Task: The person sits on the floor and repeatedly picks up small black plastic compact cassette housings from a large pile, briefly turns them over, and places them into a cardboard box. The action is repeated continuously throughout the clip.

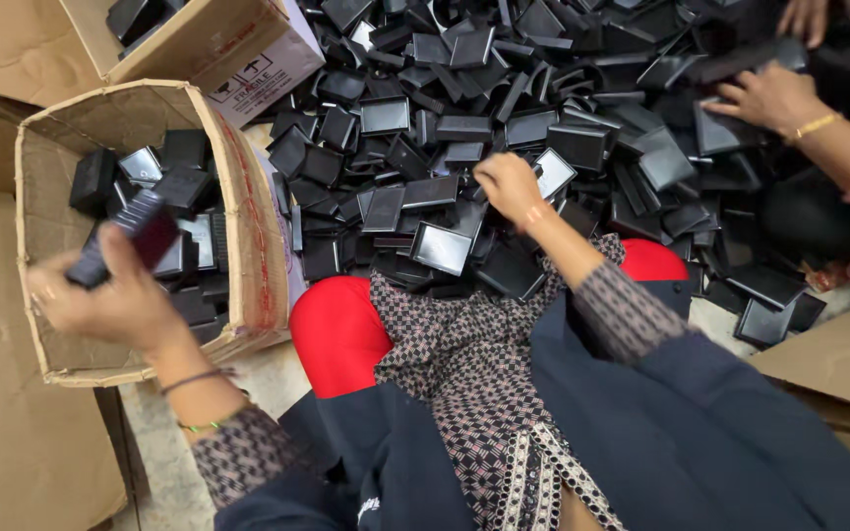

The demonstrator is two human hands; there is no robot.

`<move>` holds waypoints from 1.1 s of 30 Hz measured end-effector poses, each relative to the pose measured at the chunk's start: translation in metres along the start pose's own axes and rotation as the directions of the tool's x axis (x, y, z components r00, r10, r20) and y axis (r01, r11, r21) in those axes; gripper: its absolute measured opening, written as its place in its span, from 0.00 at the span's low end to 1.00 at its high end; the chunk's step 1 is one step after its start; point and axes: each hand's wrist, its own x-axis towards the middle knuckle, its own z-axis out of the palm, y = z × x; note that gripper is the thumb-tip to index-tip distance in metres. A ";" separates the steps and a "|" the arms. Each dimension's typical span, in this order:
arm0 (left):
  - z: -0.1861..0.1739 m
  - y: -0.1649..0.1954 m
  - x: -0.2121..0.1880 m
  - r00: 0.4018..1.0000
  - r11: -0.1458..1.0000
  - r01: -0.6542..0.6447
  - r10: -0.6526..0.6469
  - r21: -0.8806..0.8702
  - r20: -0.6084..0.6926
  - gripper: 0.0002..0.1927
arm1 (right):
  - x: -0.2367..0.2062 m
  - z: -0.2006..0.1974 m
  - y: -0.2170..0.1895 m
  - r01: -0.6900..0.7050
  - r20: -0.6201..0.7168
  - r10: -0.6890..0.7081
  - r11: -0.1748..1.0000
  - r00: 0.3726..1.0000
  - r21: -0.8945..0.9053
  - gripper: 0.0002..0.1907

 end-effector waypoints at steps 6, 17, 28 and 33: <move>0.030 0.019 -0.052 0.981 0.992 -0.065 0.084 -0.112 0.176 0.16 | 0.046 0.048 -0.002 0.086 0.342 0.093 0.876 0.935 -0.475 0.09; 0.103 0.064 -0.222 0.743 0.951 0.164 0.055 -0.261 0.667 0.31 | -0.043 -0.039 0.059 -0.348 -0.103 0.395 0.886 0.913 0.305 0.15; 0.243 0.026 -0.221 0.805 0.924 -0.284 0.374 -0.254 0.461 0.28 | -0.265 -0.196 -0.013 -0.544 -0.095 0.711 0.610 0.697 0.575 0.14; 0.284 0.234 -0.297 0.675 0.712 -0.134 0.575 -0.689 0.463 0.25 | -0.375 -0.411 -0.168 -0.786 -0.351 0.829 0.540 0.435 0.300 0.11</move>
